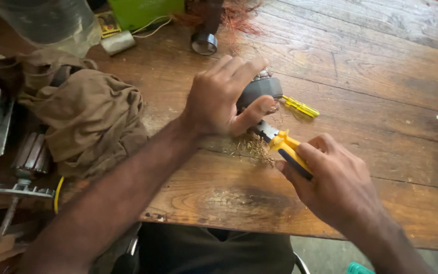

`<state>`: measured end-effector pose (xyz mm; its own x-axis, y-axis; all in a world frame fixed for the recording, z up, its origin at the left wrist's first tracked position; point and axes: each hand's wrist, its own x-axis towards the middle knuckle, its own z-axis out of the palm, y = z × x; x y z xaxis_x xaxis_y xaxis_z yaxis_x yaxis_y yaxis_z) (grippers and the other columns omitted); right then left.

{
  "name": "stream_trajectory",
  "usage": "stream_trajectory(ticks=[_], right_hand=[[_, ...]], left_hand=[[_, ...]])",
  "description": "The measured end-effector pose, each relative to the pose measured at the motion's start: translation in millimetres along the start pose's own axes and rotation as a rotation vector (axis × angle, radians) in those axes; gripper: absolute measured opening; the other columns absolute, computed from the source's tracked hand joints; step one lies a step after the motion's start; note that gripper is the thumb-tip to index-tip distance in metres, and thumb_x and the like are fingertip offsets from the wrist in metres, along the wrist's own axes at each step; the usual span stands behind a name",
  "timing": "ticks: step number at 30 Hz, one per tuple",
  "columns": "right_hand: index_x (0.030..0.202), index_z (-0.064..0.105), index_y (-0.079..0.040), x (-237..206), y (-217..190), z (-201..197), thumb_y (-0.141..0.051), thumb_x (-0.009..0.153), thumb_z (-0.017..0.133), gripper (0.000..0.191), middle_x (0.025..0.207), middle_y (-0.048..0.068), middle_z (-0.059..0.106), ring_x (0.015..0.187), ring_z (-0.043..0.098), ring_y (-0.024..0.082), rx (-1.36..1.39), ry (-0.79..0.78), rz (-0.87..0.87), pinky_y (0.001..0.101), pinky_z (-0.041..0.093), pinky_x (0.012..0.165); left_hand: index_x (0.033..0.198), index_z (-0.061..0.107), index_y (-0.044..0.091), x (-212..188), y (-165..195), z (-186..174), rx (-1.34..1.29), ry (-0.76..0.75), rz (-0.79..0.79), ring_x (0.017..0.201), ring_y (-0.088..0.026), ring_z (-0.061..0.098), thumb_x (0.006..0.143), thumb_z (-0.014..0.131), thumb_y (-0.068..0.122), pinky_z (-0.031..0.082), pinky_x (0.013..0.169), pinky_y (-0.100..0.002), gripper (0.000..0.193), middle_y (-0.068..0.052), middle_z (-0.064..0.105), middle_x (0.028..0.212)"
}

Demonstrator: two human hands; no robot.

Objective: The person holds an electric motor stator on a wooden workbench and pries copper windings out of its slots, using a screwdriver to lever the coils and pliers to pull them free, working around the stator and turning it as they go.

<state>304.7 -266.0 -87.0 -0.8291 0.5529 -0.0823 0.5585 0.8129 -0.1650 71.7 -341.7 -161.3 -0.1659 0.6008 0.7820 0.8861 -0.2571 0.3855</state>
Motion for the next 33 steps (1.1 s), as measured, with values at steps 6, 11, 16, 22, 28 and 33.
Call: stream_trajectory(ticks=[6, 11, 16, 22, 28, 33], right_hand=[[0.103, 0.071, -0.009, 16.8, 32.1, 13.7, -0.038, 0.084, 0.074, 0.035, 0.084, 0.012, 0.069, 0.076, 0.067, 0.033, 0.341, -0.045, -0.086, 0.0449, 0.052, 0.065], [0.094, 0.07, -0.008, 30.3, 53.7, 18.0, -0.044, 0.087, 0.078, 0.038, 0.075, 0.014, 0.065, 0.069, 0.066, 0.033, 0.268, -0.177, 0.056, 0.0432, 0.052, 0.066], [0.095, 0.07, -0.008, 47.7, 69.3, 19.0, -0.037, 0.085, 0.074, 0.031, 0.08, 0.01, 0.066, 0.074, 0.067, 0.029, 0.307, 0.017, -0.277, 0.0416, 0.051, 0.063], [0.097, 0.071, -0.007, 45.3, 70.0, 20.5, -0.036, 0.081, 0.076, 0.033, 0.08, 0.01, 0.065, 0.07, 0.067, 0.029, 0.26, 0.011, -0.182, 0.043, 0.052, 0.062], [0.102, 0.072, -0.009, 7.9, 60.3, 7.0, -0.038, 0.084, 0.075, 0.034, 0.087, 0.007, 0.069, 0.066, 0.07, 0.025, 0.188, 0.016, -0.06, 0.0429, 0.055, 0.059], [0.111, 0.074, -0.014, -36.1, 67.9, 12.6, -0.039, 0.088, 0.075, 0.034, 0.1, 0.005, 0.068, 0.074, 0.071, 0.024, 0.018, -0.048, 0.161, 0.0421, 0.056, 0.066]], left_hand=[[0.123, 0.066, 0.002, 8.2, 2.5, 9.1, -0.027, 0.045, -0.143, 0.086, -0.032, 0.067, 0.104, 0.059, 0.032, 0.055, 0.079, -0.047, 0.037, -0.016, 0.067, 0.092], [0.123, 0.067, 0.001, 15.3, -5.2, 18.7, -0.106, 0.107, -0.172, 0.094, -0.034, 0.071, 0.104, 0.06, 0.023, 0.057, 0.088, -0.044, 0.03, -0.018, 0.071, 0.098], [0.119, 0.069, 0.001, 21.7, -20.8, 29.9, -0.21, 0.151, -0.23, 0.099, -0.031, 0.075, 0.108, 0.057, 0.02, 0.059, 0.091, -0.038, 0.026, -0.018, 0.075, 0.105], [0.122, 0.068, -0.001, 25.2, -30.5, 31.3, -0.184, 0.113, -0.207, 0.087, -0.031, 0.071, 0.103, 0.053, 0.02, 0.057, 0.084, -0.041, 0.033, -0.018, 0.071, 0.095], [0.125, 0.066, -0.004, 23.4, -23.7, 32.2, -0.05, 0.093, -0.102, 0.082, -0.035, 0.065, 0.098, 0.058, 0.022, 0.054, 0.079, -0.046, 0.038, -0.019, 0.065, 0.088], [0.124, 0.066, -0.004, 18.4, -9.1, 39.3, -0.04, 0.099, -0.09, 0.082, -0.033, 0.066, 0.098, 0.061, 0.023, 0.055, 0.08, -0.047, 0.038, -0.018, 0.065, 0.087]])
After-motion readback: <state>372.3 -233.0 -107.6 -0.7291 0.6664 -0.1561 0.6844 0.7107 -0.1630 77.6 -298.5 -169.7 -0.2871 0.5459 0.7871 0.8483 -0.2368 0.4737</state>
